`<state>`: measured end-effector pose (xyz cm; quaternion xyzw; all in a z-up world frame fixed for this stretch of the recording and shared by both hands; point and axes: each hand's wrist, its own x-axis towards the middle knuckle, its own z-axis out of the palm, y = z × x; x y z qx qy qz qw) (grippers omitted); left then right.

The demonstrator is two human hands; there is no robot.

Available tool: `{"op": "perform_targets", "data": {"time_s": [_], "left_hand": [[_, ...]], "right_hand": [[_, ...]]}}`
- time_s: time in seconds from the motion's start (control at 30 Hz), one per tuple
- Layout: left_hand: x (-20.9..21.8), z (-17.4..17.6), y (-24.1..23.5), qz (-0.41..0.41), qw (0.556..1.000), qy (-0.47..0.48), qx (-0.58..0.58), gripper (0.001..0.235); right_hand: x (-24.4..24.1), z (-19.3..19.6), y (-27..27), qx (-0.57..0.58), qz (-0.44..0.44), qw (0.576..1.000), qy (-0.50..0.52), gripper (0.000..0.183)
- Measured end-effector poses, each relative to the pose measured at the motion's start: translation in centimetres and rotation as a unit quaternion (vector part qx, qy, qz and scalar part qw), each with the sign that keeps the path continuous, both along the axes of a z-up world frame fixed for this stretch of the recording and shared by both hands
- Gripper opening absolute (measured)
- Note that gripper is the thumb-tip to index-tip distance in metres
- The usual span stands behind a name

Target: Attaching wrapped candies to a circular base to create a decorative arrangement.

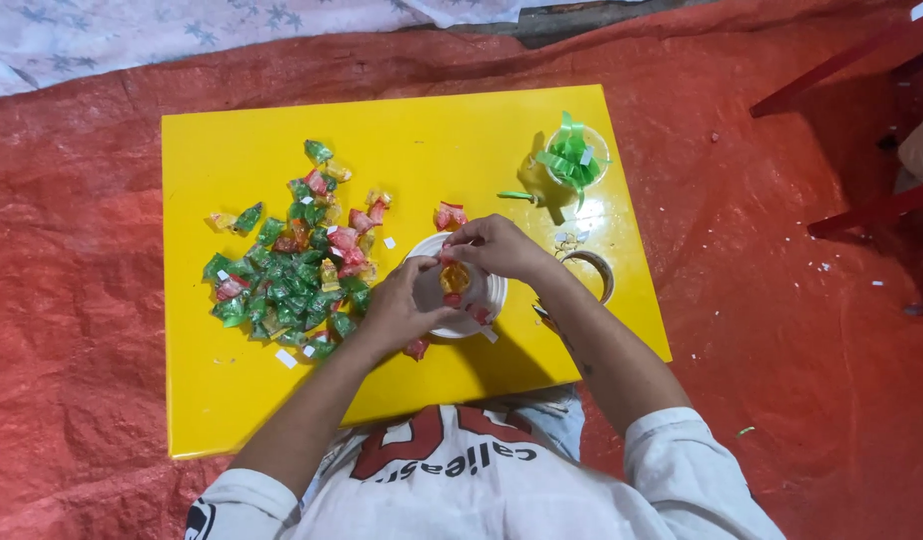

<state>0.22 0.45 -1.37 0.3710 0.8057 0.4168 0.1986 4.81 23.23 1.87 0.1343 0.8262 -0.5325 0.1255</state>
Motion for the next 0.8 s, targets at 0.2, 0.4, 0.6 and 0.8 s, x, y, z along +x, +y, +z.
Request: {"op": "perform_targets", "data": {"time_s": [0.2,0.4,0.6,0.8], "left_hand": [[0.2,-1.6,0.4,0.004,1.000,0.019,-0.001,0.079],[0.1,-1.4,0.5,-0.010,0.999,0.033,-0.010,0.076],[0.0,-1.3,0.7,-0.044,0.997,0.067,0.016,0.080],[0.0,-1.2,0.6,-0.050,0.997,0.057,0.014,0.075]], "right_hand": [[-1.0,-2.7,0.0,-0.021,-0.032,0.999,-0.033,0.028],[-0.7,-3.9,-0.4,-0.050,-0.082,0.994,-0.041,0.029],[-0.1,-4.1,-0.2,-0.071,-0.079,0.994,0.008,0.024],[1.1,-1.5,-1.2,0.014,-0.175,0.979,0.102,0.019]]}}
